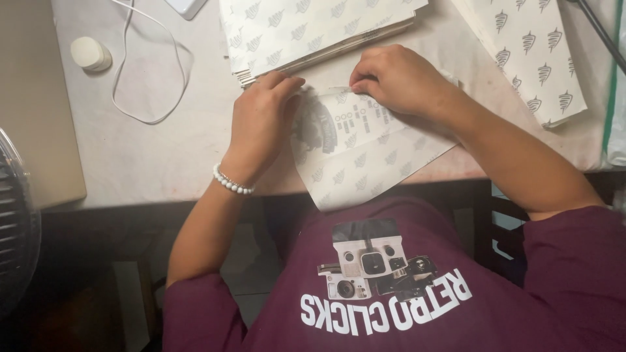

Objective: Folding paper food wrappers into triangular sleeves and stacking them.

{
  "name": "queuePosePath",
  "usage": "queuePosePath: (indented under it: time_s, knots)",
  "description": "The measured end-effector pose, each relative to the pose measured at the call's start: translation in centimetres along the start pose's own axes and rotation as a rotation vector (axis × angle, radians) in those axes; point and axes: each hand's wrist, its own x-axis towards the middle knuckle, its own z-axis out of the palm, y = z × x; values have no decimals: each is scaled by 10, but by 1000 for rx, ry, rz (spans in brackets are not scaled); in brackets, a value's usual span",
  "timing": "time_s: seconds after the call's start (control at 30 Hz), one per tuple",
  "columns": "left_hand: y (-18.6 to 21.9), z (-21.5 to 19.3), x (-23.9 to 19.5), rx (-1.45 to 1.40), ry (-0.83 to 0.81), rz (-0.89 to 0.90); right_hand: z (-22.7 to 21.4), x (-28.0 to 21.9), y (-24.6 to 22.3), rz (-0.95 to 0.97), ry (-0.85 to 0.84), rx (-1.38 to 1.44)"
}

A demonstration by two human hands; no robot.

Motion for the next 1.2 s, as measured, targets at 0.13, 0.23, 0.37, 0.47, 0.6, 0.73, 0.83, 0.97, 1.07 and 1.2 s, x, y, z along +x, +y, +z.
queuePosePath:
  time_s: [0.13,0.23,0.37,0.47,0.6,0.73,0.83,0.97,1.07,1.2]
  knots:
    - [-10,9,6,122,-53,65,14,-1,20,-105,71,-36]
    - [-19,13,6,198,-39,155,23,-2,31,-210,135,-124]
    - [-25,7,7,289,-34,368,26,-7,37,-344,217,-410]
    - [-28,3,7,345,-31,499,19,-11,28,-368,164,-544]
    - [-38,6,4,344,-3,591,12,-14,15,-424,84,-715]
    - [-42,7,7,398,13,648,12,-14,13,-506,110,-837]
    - [-42,6,9,367,-33,654,12,-12,10,-524,75,-873]
    - [-39,5,10,351,-31,675,14,-9,10,-553,31,-1008]
    - [-38,5,12,344,-91,681,14,-8,5,-542,20,-1022]
    - [-42,8,13,364,-135,698,18,-2,-1,-506,24,-965]
